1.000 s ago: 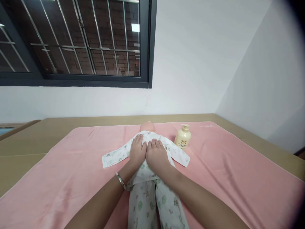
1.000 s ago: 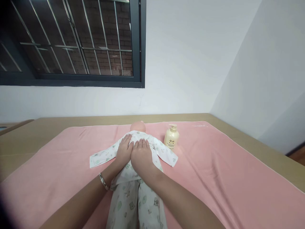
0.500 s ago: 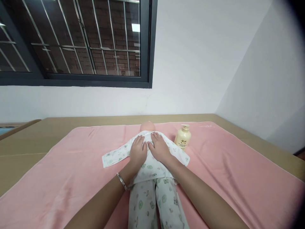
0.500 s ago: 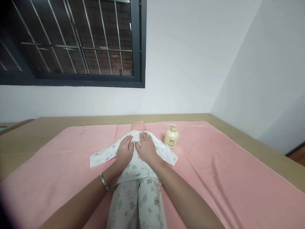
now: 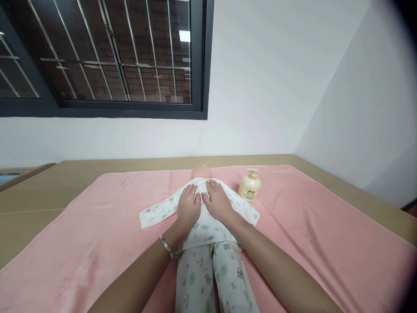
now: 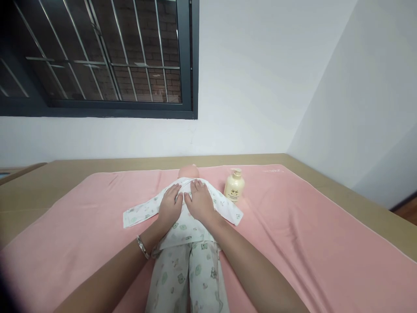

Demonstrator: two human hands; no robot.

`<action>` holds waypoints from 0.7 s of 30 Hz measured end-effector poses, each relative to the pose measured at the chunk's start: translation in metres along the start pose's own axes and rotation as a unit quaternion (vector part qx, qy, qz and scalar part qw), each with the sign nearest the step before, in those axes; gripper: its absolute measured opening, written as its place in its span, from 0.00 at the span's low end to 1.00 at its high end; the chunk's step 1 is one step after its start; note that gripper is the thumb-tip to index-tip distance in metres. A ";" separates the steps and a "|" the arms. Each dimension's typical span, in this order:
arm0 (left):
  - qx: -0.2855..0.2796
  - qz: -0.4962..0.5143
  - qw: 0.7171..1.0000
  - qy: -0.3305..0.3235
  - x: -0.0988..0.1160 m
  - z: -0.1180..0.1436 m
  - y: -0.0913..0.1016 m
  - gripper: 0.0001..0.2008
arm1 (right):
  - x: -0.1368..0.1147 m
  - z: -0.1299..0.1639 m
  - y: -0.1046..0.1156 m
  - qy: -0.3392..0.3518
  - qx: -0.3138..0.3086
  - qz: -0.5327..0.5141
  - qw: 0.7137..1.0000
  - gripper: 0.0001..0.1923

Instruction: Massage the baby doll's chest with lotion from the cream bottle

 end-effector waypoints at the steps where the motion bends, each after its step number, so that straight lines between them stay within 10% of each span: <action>1: 0.002 0.001 1.000 -0.002 0.000 0.000 0.000 0.20 | 0.000 0.000 0.000 0.000 0.000 0.001 1.000 0.30; 21: 0.002 0.005 1.000 0.000 -0.002 0.000 -0.001 0.19 | 0.000 0.001 0.001 -0.001 0.003 -0.004 1.000 0.30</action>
Point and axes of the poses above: each hand's wrist, its own z-axis away from the middle knuckle, its own y-axis out of the back of the hand, x = y × z, the point moved 1 cm from there along -z, towards the middle knuckle, and after that the axes turned 12 degrees about -y, right-handed, at the moved point
